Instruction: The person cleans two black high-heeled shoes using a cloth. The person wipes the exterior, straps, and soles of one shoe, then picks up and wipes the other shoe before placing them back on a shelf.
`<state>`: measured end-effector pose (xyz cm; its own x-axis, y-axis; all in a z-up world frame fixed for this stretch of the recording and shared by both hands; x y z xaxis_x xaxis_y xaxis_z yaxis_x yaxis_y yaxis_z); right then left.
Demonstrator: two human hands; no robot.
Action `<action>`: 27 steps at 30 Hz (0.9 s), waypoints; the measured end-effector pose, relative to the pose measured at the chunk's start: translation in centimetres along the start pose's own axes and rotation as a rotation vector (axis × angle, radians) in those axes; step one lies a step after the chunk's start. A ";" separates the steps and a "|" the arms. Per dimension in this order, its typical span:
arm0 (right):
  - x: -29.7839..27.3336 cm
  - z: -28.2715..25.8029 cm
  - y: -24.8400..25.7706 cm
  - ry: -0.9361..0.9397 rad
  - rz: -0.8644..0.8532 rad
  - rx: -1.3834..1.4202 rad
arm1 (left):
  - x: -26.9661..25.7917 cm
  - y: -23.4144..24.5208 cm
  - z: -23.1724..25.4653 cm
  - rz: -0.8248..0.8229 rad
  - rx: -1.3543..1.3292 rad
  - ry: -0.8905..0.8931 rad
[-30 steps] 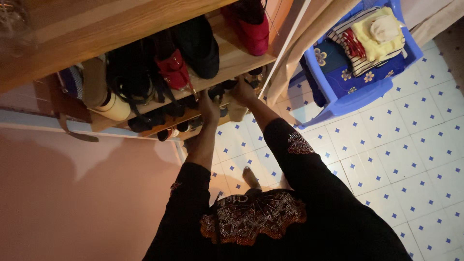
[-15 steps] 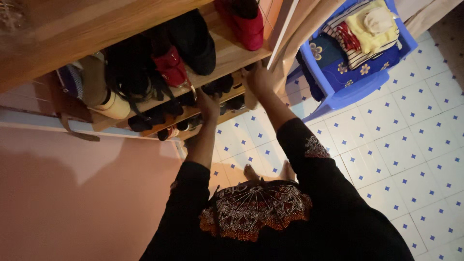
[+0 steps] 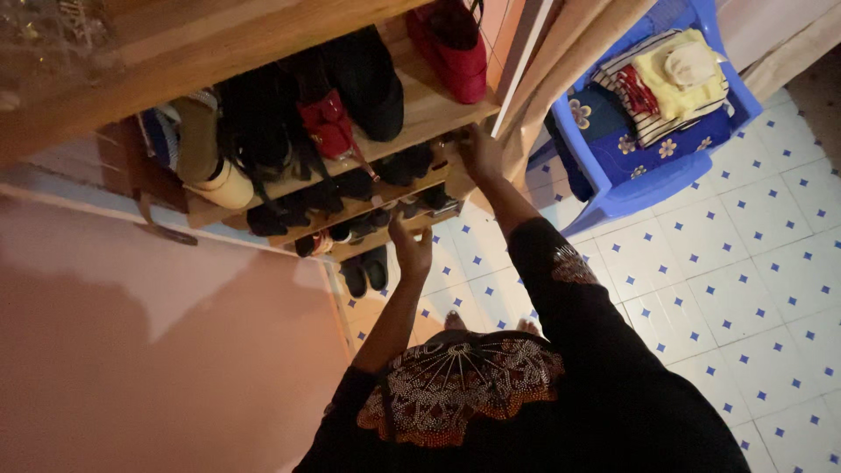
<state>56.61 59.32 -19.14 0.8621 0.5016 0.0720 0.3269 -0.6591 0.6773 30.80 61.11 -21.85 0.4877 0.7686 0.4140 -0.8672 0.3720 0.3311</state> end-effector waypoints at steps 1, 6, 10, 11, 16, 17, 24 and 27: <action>-0.8 0.5 0.2 0.003 -0.003 0.002 | -0.8 0.2 -0.1 -0.036 -0.086 0.132; -4.4 0.1 2.2 0.131 -0.194 0.520 | -3.4 2.6 0.7 -0.061 0.258 -0.015; -9.8 -1.0 5.5 0.258 -0.246 0.537 | -4.7 3.3 -2.0 -0.068 0.076 0.267; -11.2 -1.3 6.3 0.265 -0.235 0.510 | -5.1 3.3 -2.5 -0.063 0.077 0.271; -17.9 -2.5 10.6 0.155 -0.420 0.542 | -3.9 1.8 -2.9 -0.054 -0.391 0.060; -18.9 -2.5 11.6 0.185 -0.449 0.433 | -3.5 1.4 -2.7 -0.047 -0.383 0.061; -23.7 -1.3 18.5 0.622 -0.691 0.540 | -3.0 3.8 4.5 0.190 -1.437 0.401; -24.9 0.0 20.2 0.533 -0.742 0.459 | -3.2 4.9 10.8 0.207 -1.639 0.283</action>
<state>41.75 33.49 -7.22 0.1343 0.9809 0.1405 0.9217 -0.1757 0.3458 26.02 54.84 -12.38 0.4856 0.8660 0.1192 -0.1804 0.2327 -0.9557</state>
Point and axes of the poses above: each hand's wrist, its own x-axis towards the middle knuckle, its own y-axis out of the back of the hand, z = x × y, the point moved 3 cm from there along x, towards the middle knuckle, and after that the axes turned 9 degrees about -y, right-handed, at the moved point
